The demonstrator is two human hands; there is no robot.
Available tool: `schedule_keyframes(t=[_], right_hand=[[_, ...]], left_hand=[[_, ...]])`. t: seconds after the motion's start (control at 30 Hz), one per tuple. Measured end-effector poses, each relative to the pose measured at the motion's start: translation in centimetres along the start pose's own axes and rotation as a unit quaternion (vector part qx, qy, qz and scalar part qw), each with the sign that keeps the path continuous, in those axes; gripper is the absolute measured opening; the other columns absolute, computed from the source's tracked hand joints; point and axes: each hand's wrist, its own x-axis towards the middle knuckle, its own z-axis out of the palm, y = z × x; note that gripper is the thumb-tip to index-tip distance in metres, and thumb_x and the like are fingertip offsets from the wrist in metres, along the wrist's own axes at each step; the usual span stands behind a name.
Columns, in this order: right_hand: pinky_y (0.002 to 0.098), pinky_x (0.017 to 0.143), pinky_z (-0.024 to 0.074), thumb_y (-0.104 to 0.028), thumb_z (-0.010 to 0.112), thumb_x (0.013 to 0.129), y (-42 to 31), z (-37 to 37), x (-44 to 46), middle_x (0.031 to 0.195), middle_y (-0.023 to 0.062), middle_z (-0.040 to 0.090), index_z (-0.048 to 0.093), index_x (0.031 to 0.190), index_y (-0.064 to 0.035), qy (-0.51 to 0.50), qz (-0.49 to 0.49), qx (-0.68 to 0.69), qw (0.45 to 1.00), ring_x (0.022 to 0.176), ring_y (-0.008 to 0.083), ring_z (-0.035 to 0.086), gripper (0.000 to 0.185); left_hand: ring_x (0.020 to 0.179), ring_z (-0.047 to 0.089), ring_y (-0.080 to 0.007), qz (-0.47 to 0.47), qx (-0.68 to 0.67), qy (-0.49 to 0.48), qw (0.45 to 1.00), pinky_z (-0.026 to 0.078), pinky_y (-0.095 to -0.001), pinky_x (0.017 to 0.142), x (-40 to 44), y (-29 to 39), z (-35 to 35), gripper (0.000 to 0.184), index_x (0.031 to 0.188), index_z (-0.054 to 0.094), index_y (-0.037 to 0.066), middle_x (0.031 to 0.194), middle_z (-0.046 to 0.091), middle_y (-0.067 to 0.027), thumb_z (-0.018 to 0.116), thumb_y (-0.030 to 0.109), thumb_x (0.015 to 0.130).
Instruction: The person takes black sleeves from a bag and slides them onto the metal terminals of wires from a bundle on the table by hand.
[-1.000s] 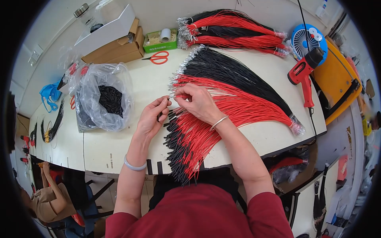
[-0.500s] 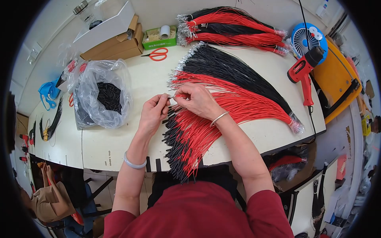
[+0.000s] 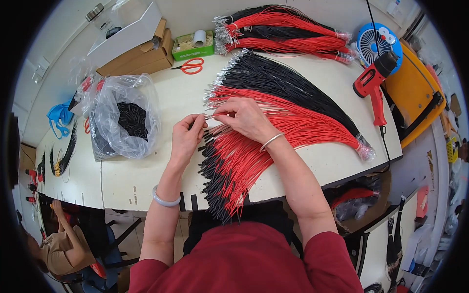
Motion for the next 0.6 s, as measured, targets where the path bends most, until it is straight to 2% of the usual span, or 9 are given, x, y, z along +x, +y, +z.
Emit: schedule_keyframes(t=[0.2,0.37,0.5,0.6], right_hand=[[0.0327,0.057,0.0428,-0.013,0.068,0.082,0.0,-0.1,0.0,0.074,0.0066,0.064,0.07,0.085,0.0003,-0.005,-0.003,-0.033,0.999,0.059,0.0195,0.052,0.014],[0.0257,0.058,0.04,-0.012,0.069,0.085,-0.1,-0.2,0.0,0.083,0.0059,0.066,0.072,0.094,0.0005,-0.049,0.032,-0.031,0.998,0.066,0.0144,0.051,0.016],[0.0249,0.058,0.0389,-0.012,0.068,0.087,-0.1,-0.4,0.0,0.084,0.0049,0.066,0.072,0.094,0.0006,-0.044,0.075,-0.006,0.996,0.066,0.0131,0.051,0.016],[0.0247,0.058,0.0392,-0.012,0.068,0.087,0.0,-0.2,-0.1,0.084,0.0043,0.066,0.072,0.095,0.0007,-0.038,0.077,0.028,0.996,0.067,0.0127,0.051,0.015]], left_hand=[[0.052,0.039,-0.0027,-0.04,-0.044,-0.035,0.998,0.029,-0.0167,0.044,0.5,-0.5,-0.3,0.021,0.096,0.066,-0.001,0.074,0.059,-0.0011,0.061,0.019,0.1],[0.054,0.038,-0.0024,-0.076,-0.088,-0.044,0.992,0.028,-0.0151,0.044,0.4,-0.3,-0.2,0.021,0.101,0.064,-0.002,0.076,0.059,-0.0013,0.059,0.019,0.101],[0.054,0.036,-0.0021,-0.103,-0.227,-0.045,0.967,0.027,-0.0142,0.044,0.2,1.2,0.2,0.023,0.106,0.062,-0.002,0.075,0.056,-0.0013,0.056,0.02,0.103],[0.055,0.036,-0.0022,-0.114,-0.232,-0.079,0.963,0.027,-0.014,0.044,0.3,0.8,-0.1,0.023,0.107,0.061,-0.002,0.074,0.055,-0.001,0.055,0.02,0.104]])
